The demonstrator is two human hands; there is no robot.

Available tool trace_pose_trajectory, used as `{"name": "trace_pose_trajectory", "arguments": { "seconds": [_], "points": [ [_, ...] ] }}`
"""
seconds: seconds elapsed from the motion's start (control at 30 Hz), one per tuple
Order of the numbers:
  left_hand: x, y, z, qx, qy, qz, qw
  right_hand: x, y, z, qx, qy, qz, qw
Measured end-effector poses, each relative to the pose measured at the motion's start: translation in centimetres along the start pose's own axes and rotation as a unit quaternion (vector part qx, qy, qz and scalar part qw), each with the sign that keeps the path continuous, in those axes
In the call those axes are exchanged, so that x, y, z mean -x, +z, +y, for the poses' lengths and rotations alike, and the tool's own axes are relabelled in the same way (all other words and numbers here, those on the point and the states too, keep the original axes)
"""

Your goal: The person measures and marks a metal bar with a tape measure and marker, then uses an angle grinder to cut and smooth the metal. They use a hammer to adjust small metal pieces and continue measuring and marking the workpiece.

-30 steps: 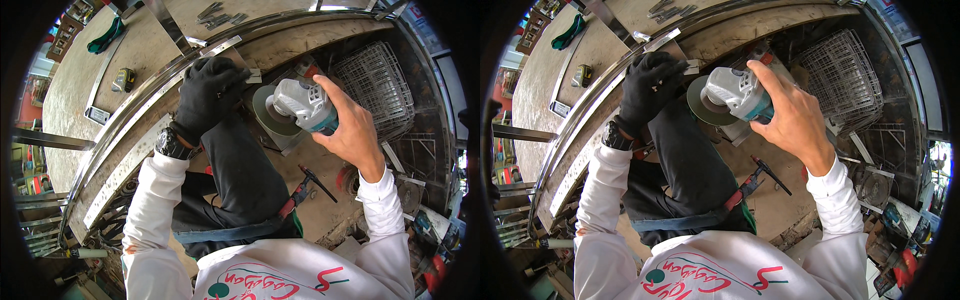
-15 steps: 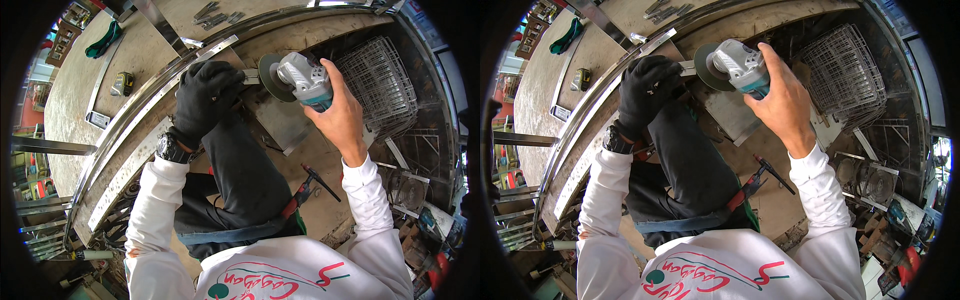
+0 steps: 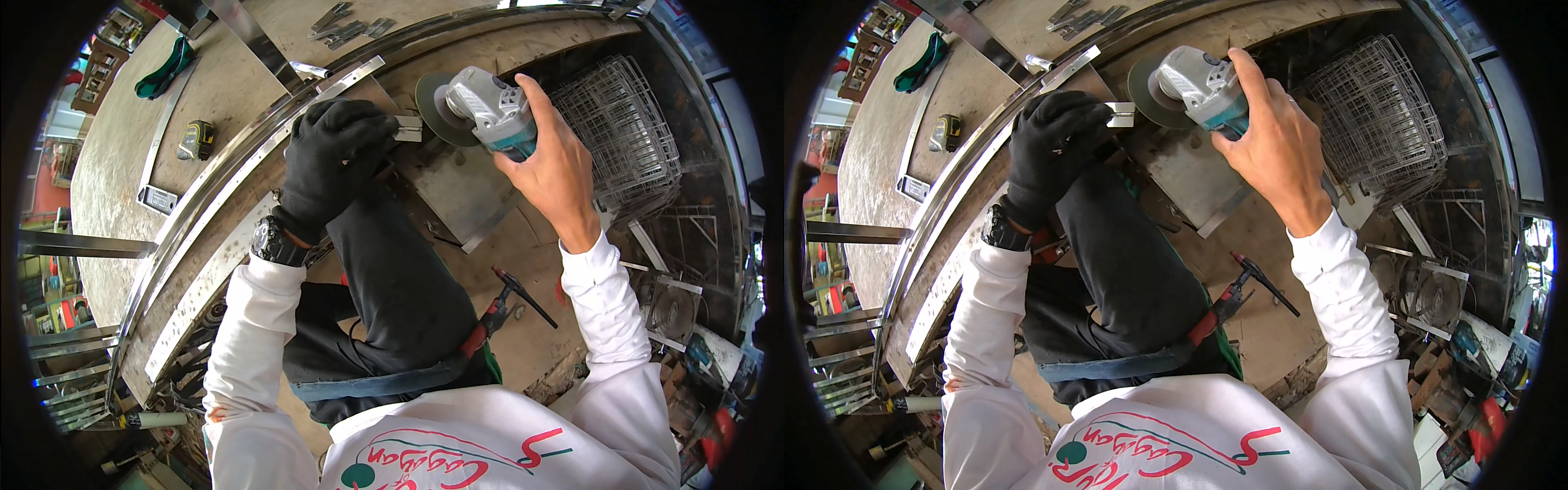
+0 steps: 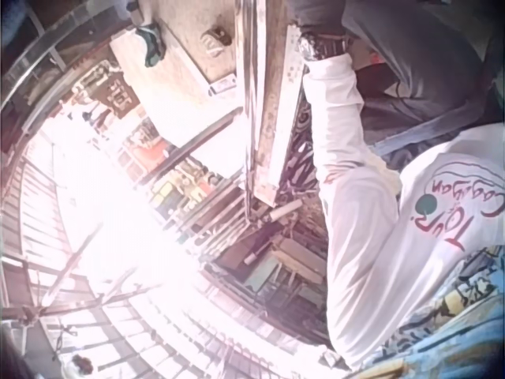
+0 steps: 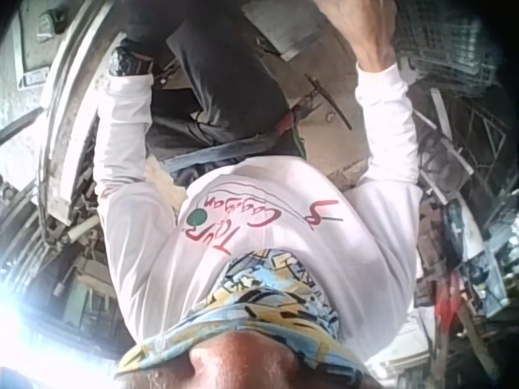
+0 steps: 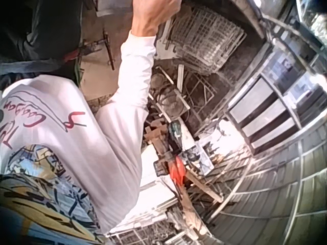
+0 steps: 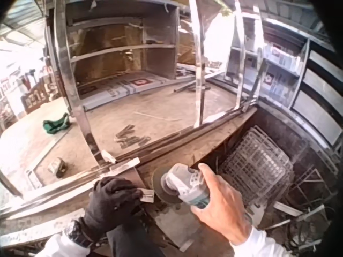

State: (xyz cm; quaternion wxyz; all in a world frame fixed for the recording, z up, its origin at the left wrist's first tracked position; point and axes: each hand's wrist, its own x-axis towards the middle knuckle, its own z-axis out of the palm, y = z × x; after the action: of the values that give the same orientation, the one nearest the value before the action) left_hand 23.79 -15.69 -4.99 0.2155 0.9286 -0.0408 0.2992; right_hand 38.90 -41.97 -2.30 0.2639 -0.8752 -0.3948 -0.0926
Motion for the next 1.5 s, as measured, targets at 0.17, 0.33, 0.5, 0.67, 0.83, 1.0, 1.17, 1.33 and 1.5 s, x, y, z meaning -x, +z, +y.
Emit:
{"name": "trace_pose_trajectory", "arguments": {
  "seconds": [0.17, 0.33, 0.5, 0.67, 0.83, 1.0, 1.17, 1.33, 1.5],
  "points": [
    [0.3, 0.1, 0.1, -0.018, 0.017, 0.012, 1.0, -0.7, 0.2, 0.0, 0.027, -0.025, 0.009, 0.999],
    [0.3, 0.2, 0.2, -0.007, 0.009, 0.011, 1.0, -0.9, 0.7, 0.1, 0.04, -0.054, 0.028, 0.997],
    [0.4, 0.3, 0.2, -0.015, 0.0, 0.011, 1.0, -0.9, 0.8, 0.0, 0.053, -0.067, 0.04, 0.996],
    [0.2, 0.2, 0.2, -0.021, 0.011, 0.004, 1.0, -1.1, 0.9, 0.2, 0.063, -0.066, 0.04, 0.995],
    [0.4, 0.4, 0.0, -0.003, -0.007, 0.009, 1.0, -1.3, 1.0, 0.5, 0.068, -0.057, 0.042, 0.995],
    [0.5, 0.4, 0.2, -0.008, -0.016, 0.007, 1.0, -0.9, 0.8, -0.1, 0.043, -0.046, 0.032, 0.997],
    [0.5, 0.4, 0.3, -0.002, -0.025, 0.01, 1.0, -1.1, 1.1, -0.4, 0.05, -0.03, 0.021, 0.998],
    [0.1, 0.0, 0.6, -0.024, -0.029, 0.009, 0.999, -1.3, 1.4, 0.9, 0.014, -0.017, 0.029, 0.999],
    [0.0, 0.1, 2.3, -0.111, -0.109, 0.037, 0.987, 1.1, 0.8, 1.3, -0.021, 0.045, 0.031, 0.998]
  ]
}}
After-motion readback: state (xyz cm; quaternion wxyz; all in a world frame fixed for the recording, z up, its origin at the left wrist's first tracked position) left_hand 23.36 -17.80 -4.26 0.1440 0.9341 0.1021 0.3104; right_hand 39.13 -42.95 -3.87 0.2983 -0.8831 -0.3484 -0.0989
